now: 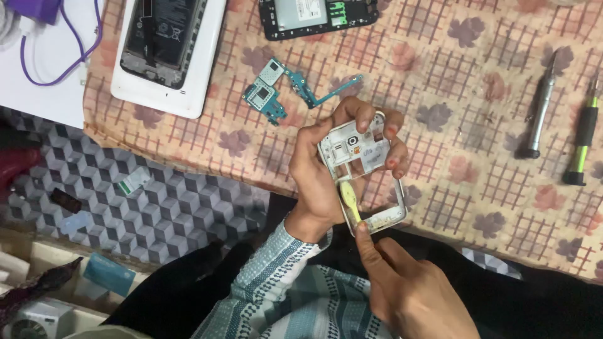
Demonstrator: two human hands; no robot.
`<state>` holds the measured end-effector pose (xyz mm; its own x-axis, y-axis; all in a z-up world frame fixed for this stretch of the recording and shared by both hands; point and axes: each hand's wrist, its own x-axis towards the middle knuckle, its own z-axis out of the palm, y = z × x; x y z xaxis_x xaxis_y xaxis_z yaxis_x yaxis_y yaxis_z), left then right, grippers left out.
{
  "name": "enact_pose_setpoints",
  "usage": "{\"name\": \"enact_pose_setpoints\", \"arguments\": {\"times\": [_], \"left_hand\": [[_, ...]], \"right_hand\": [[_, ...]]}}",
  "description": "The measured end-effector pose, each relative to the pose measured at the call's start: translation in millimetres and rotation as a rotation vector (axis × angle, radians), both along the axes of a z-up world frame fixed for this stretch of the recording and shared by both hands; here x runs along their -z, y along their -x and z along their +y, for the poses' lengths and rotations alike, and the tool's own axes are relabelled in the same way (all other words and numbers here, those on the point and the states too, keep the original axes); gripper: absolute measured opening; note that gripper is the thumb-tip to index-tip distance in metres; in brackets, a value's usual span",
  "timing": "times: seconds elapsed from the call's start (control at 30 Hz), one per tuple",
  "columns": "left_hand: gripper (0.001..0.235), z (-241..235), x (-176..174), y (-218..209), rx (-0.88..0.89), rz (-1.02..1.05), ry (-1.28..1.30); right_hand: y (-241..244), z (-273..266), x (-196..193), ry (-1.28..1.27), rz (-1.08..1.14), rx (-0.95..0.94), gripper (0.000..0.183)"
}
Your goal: The person cleans the interior of a disassembled white mobile phone housing using a spray bottle and a toothbrush. They then brush the motherboard and other small components before placing them back into the housing.
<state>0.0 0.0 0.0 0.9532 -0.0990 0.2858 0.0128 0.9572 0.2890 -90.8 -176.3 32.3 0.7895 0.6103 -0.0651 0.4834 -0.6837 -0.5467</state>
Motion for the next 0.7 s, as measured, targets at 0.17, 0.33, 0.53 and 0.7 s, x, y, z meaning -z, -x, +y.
{"name": "enact_pose_setpoints", "arguments": {"times": [0.17, 0.33, 0.53, 0.7], "left_hand": [[0.037, -6, 9, -5, -0.123, -0.039, 0.017], [0.038, -21, 7, 8, -0.496, -0.131, -0.082], [0.042, -41, -1, 30, -0.797, -0.153, -0.22], [0.041, -51, -2, 29, -0.859, -0.224, -0.253]], "right_hand": [[15, -34, 9, -0.011, -0.052, -0.02, 0.073], [18, -25, 11, -0.007, -0.046, 0.388, 0.061], [18, -5, 33, -0.132, -0.206, 0.374, 0.061], [43, -24, 27, -0.036, 0.063, 0.277, 0.075]]}}
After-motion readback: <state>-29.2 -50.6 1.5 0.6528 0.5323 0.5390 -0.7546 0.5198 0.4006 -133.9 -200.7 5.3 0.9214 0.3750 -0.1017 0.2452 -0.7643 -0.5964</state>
